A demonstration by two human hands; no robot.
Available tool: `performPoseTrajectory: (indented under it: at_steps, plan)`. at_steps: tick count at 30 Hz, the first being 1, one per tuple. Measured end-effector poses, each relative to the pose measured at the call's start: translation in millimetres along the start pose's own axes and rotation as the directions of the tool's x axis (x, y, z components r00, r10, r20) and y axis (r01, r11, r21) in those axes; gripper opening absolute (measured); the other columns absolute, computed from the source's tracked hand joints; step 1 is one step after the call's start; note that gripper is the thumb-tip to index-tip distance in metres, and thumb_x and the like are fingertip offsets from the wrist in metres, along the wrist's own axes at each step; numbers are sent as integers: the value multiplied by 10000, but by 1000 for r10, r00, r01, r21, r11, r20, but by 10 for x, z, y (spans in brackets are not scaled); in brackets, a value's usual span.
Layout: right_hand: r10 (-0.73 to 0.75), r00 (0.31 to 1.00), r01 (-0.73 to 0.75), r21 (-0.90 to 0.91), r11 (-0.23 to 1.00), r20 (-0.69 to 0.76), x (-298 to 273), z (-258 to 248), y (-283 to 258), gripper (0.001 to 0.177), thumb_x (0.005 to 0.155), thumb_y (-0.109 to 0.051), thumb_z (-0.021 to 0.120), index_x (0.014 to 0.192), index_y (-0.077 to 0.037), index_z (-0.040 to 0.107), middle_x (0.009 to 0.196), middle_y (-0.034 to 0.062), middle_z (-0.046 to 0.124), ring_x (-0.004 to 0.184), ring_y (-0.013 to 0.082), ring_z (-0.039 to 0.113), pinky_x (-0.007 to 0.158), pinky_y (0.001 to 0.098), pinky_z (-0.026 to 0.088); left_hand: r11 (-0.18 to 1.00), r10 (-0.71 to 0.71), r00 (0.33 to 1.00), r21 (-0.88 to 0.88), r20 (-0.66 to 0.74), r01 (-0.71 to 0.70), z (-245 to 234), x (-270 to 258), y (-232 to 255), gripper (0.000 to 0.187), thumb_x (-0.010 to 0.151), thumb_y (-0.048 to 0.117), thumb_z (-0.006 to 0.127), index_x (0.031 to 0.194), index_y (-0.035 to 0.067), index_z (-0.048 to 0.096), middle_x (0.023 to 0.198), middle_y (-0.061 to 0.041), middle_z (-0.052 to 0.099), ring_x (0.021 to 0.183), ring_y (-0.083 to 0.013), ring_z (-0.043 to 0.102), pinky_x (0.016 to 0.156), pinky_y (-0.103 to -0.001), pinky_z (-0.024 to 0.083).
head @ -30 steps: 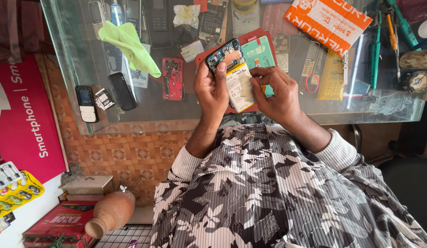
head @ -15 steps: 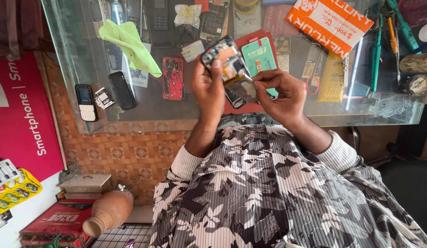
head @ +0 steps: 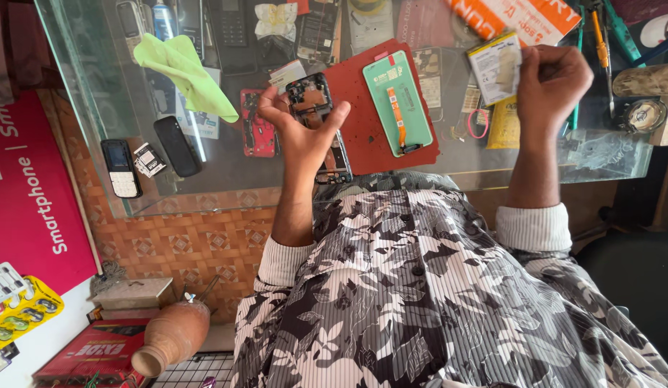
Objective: The person disassembles a mobile phone by removing the back panel and battery, then installs a new battery and screen component, and reassembles the device.
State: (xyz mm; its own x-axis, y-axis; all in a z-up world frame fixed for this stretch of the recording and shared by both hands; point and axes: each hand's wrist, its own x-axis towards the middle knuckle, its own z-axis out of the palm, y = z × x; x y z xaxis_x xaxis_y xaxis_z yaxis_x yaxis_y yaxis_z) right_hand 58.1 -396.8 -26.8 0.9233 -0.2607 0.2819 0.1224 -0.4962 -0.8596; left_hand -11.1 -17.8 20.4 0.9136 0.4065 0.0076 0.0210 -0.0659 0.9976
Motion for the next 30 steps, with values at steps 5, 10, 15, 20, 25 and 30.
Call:
performPoseTrajectory:
  at_steps: [5,10,15,20,25,30]
  plan:
    - [-304,948,315,-367,875,91,-396,180,-566,381,1051,-192,872,1259,10,625,1141,148,632,1079,298,600,934,420,485,924,179,983,336,48,-184,35,-53,125,732,862,274,924,1335,1,437,1243,-123,506,1149,-216,562,976,-362,514]
    - [-128,833,405,-437,803,538,-891,594,-1395,999,670,-590,932,1245,133,553,1160,260,521,1089,420,483,960,515,432,996,-31,999,-83,39,34,115,-48,141,564,917,235,807,1338,-15,527,1100,-93,634,902,-141,640,746,-306,579]
    - [-53,836,354,-463,813,546,-809,673,-1508,971,716,-505,925,1328,118,502,1202,251,498,1076,414,483,927,506,438,865,-145,984,-468,107,179,68,-4,79,422,990,171,714,1322,-36,558,1288,-215,689,972,-226,722,762,-381,628]
    - [-49,856,301,-417,858,515,-767,650,-1354,854,728,-376,924,1328,72,515,1194,227,492,1090,414,505,951,495,452,781,-111,966,-581,232,230,59,-4,-28,508,1027,300,661,1383,-32,517,1352,-290,658,1082,-287,714,859,-380,617]
    - [135,872,57,-371,927,471,-742,667,-1335,822,637,-331,916,1240,40,499,1159,255,498,979,447,602,798,497,539,856,-7,952,-490,305,163,85,88,-129,661,1012,441,655,1456,-8,461,1391,-297,626,1125,-293,690,859,-363,620]
    - [135,881,-13,-261,965,454,-746,611,-1340,912,634,-512,940,1215,44,511,1143,260,547,945,448,653,782,498,549,848,20,919,-494,393,193,129,186,-42,672,1003,403,734,1439,-20,448,1452,-280,573,1225,-307,645,978,-458,606]
